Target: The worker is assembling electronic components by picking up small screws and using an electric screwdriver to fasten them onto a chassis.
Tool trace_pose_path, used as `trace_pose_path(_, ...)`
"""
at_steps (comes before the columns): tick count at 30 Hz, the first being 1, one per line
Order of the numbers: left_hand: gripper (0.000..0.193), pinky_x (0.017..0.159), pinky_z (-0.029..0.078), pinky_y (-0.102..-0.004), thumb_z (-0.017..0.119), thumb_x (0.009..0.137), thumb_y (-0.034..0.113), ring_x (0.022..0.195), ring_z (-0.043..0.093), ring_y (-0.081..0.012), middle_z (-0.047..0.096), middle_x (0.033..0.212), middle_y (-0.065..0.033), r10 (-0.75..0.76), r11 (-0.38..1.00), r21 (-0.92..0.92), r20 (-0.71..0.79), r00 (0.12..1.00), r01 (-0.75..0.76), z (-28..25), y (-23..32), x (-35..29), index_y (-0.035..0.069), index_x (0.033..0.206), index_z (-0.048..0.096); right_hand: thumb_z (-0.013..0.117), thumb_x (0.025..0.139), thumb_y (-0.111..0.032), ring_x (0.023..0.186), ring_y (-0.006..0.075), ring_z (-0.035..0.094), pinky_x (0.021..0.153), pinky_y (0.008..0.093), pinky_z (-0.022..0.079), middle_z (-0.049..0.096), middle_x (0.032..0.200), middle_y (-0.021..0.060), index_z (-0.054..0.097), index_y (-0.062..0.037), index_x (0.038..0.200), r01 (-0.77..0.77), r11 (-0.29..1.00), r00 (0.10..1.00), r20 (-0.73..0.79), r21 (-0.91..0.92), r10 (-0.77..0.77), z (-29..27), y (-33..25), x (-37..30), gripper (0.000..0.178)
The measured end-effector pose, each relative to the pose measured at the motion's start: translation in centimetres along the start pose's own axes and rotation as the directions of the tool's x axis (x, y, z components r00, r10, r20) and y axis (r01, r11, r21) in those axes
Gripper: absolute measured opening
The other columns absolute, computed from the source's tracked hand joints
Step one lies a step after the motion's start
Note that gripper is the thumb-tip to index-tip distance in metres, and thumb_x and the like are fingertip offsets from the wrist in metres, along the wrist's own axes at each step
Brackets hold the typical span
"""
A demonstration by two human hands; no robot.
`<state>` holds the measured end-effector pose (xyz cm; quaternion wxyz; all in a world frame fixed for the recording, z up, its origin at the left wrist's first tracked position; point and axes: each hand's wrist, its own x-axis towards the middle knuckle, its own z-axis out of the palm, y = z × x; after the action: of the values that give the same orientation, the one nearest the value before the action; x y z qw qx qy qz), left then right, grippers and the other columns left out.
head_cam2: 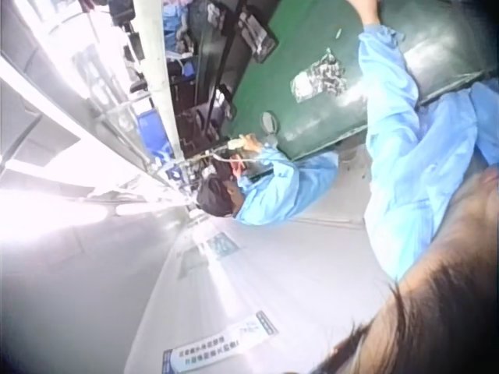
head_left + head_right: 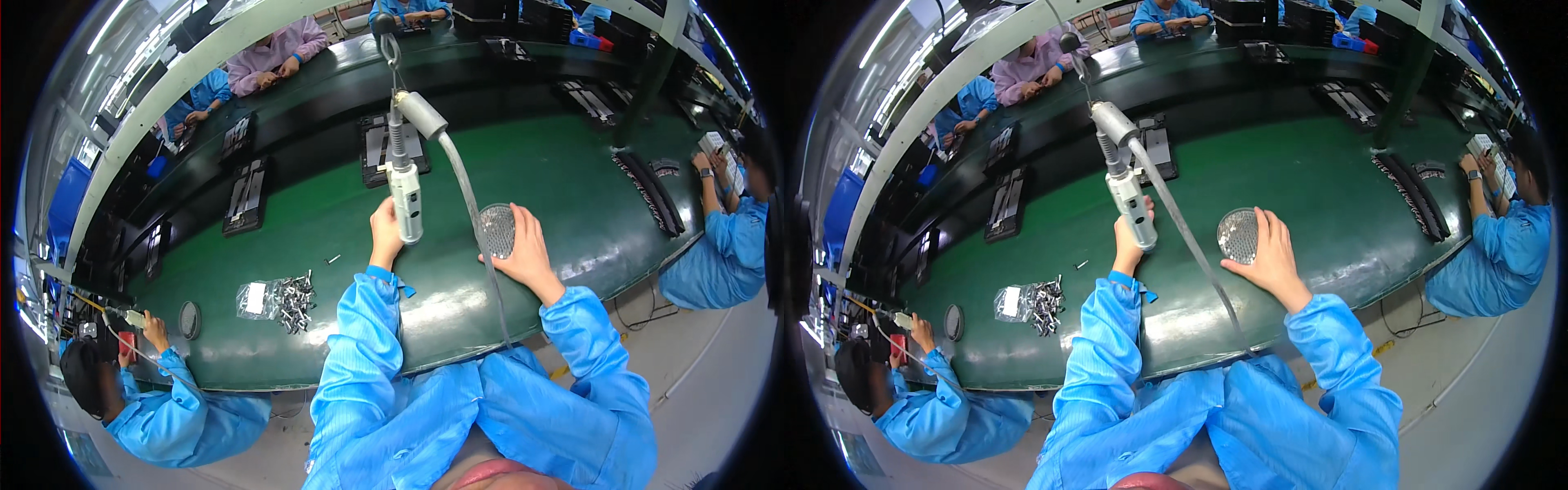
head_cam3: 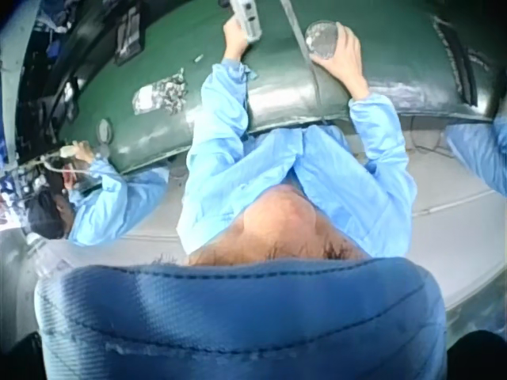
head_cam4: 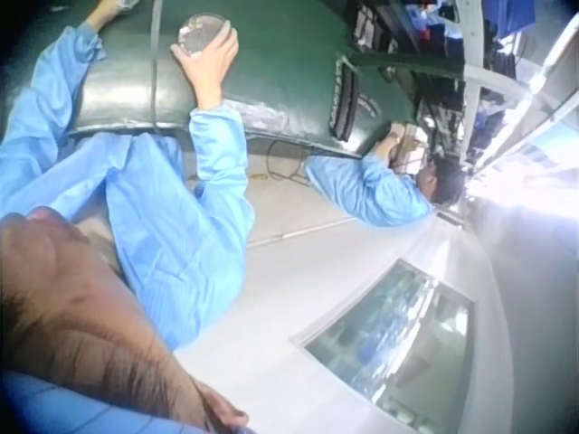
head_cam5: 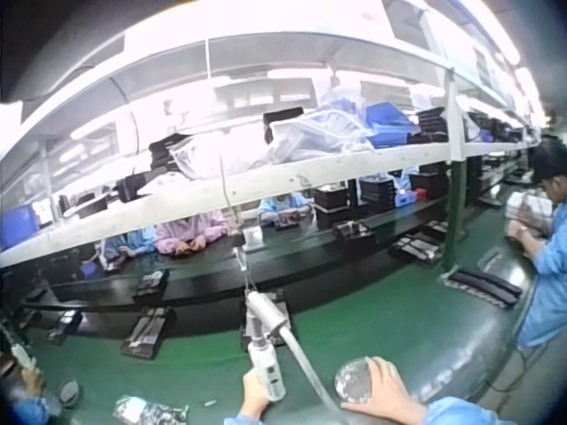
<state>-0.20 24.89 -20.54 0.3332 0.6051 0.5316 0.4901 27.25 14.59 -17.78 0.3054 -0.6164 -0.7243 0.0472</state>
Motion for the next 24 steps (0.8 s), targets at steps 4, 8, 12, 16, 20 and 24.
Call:
trace_pose_path(4, 0.033, 0.091, 0.047, -0.0365, 0.066, 0.084, 0.014, 0.102, 0.062, -0.0289, 0.066, 0.106, -0.0159, 0.379, 0.891, 0.322, -0.144, 0.914, -0.319, -0.4, -4.5, 2.0, 0.001, 0.113, 0.062, 0.083, 0.060, -0.040, 0.122, 0.0395, 0.039, 0.106, 0.0483, 0.032, 0.039, 0.133, 0.0225, 0.027, 0.0012, 0.141, 0.116, 0.993, 0.993, -0.027, -0.003, -0.116, 0.8, -0.8, 3.0, 0.107)
trace_pose_path(8, 0.025, 0.079, 0.050, -0.0293, 0.060, 0.092, 0.013, 0.086, 0.064, -0.0175, 0.069, 0.097, -0.0088, 0.038, 0.992, -0.115, -0.089, 0.995, -0.048, -0.3, -2.7, 0.9, -0.001, 0.112, 0.064, 0.081, 0.059, -0.036, 0.126, 0.0398, 0.037, 0.108, 0.0522, 0.028, 0.041, 0.134, 0.0222, 0.027, 0.0011, 0.141, -0.008, 0.999, 0.999, 0.045, -0.035, 0.009, -1.1, -0.4, 2.0, 0.104)
trace_pose_path(12, 0.022, 0.082, 0.048, -0.0270, 0.055, 0.096, 0.013, 0.088, 0.062, -0.0151, 0.067, 0.096, -0.0083, 0.144, 0.964, -0.203, -0.135, 0.980, -0.169, -1.2, -6.0, 1.5, -0.001, 0.112, 0.060, 0.080, 0.058, -0.036, 0.127, 0.0402, 0.037, 0.109, 0.0569, 0.023, 0.040, 0.136, 0.0223, 0.026, 0.0003, 0.142, 0.041, 0.995, 0.994, 0.101, -0.094, -0.031, -2.6, -0.3, -1.1, 0.106)
trace_pose_path(16, 0.016, 0.075, 0.050, -0.0284, 0.058, 0.092, 0.010, 0.081, 0.064, -0.0135, 0.069, 0.087, -0.0064, 0.049, 0.992, 0.114, -0.019, 0.999, -0.047, -0.8, -0.4, 1.1, -0.001, 0.101, 0.066, 0.079, 0.061, -0.044, 0.129, 0.0405, 0.036, 0.108, 0.0573, 0.023, 0.041, 0.135, 0.0238, 0.024, 0.0005, 0.144, 0.020, 0.989, 0.999, 0.034, -0.149, -0.015, -0.9, -0.5, 1.5, 0.109)
trace_pose_path(20, 0.016, 0.072, 0.050, -0.0245, 0.058, 0.089, 0.005, 0.078, 0.064, -0.0109, 0.071, 0.085, -0.0065, 0.017, 0.998, -0.052, -0.056, 0.998, -0.020, -1.3, -1.6, 0.7, -0.002, 0.101, 0.067, 0.079, 0.063, -0.046, 0.121, 0.0398, 0.042, 0.107, 0.0470, 0.030, 0.042, 0.133, 0.0245, 0.025, 0.0017, 0.143, 0.055, 0.998, 0.998, 0.010, -0.032, -0.055, 1.4, -1.1, 3.6, 0.108)
trace_pose_path(24, 0.017, 0.071, 0.049, -0.0238, 0.059, 0.090, 0.006, 0.078, 0.064, -0.0103, 0.071, 0.084, -0.0072, 0.012, 0.998, -0.064, -0.066, 0.998, -0.017, -1.4, -1.5, 0.2, -0.002, 0.102, 0.067, 0.081, 0.057, -0.041, 0.119, 0.0396, 0.043, 0.105, 0.0450, 0.034, 0.045, 0.131, 0.0228, 0.029, 0.0004, 0.142, 0.166, 0.983, 0.979, 0.106, 0.081, -0.174, -1.2, 0.0, 0.9, 0.107)
